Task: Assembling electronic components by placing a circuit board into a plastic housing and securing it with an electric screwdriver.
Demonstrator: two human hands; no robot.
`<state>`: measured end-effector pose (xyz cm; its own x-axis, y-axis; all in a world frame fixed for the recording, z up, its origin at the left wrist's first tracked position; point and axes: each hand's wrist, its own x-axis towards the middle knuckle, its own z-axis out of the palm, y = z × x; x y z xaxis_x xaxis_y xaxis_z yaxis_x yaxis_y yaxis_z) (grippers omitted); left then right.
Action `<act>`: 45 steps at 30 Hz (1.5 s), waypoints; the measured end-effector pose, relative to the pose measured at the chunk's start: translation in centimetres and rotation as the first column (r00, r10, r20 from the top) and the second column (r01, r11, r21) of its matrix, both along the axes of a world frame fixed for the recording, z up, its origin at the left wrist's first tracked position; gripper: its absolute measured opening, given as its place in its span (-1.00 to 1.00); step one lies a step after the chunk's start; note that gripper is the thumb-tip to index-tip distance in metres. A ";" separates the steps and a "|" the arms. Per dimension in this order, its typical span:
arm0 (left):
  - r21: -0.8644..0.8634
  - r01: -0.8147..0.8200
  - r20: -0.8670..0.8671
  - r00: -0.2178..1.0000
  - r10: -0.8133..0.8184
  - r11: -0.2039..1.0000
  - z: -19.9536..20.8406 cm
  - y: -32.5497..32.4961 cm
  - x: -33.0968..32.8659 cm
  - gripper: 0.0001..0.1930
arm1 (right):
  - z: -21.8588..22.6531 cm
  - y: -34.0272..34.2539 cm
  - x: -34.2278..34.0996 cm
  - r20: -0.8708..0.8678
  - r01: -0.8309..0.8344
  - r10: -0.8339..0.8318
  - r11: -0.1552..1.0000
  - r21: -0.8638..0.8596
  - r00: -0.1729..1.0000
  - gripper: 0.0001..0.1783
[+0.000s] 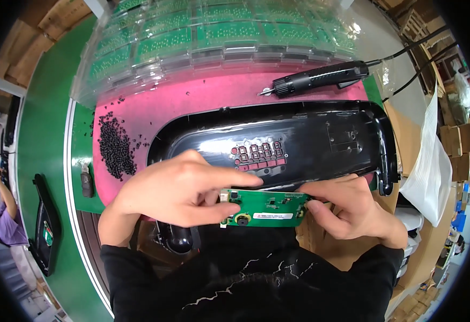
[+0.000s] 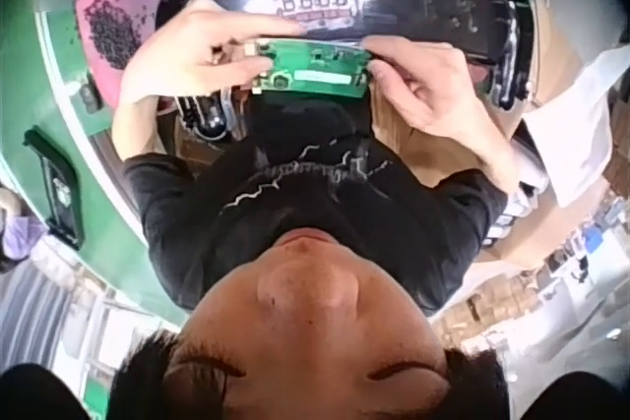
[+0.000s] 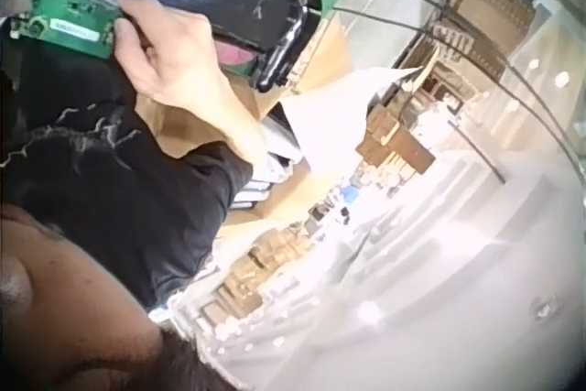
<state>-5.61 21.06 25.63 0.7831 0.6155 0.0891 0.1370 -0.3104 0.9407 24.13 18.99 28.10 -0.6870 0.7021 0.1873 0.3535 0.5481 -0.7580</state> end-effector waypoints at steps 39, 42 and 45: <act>0.363 -0.309 -0.426 0.784 0.451 0.879 -1.6 1.0 1.3 -0.29 | -5.4 5.6 0.0 0.130 0.120 -0.128 0.990 0.070 0.983 -0.31; 0.367 -0.316 -0.410 0.789 0.457 0.875 -1.7 1.0 1.2 -0.29 | -5.4 5.6 0.0 0.138 0.119 -0.129 0.990 0.079 0.982 -0.31; 0.375 -0.319 -0.401 0.791 0.462 0.871 -1.6 1.0 1.2 -0.30 | -5.3 5.6 0.0 0.155 0.121 -0.130 0.990 0.066 0.979 -0.30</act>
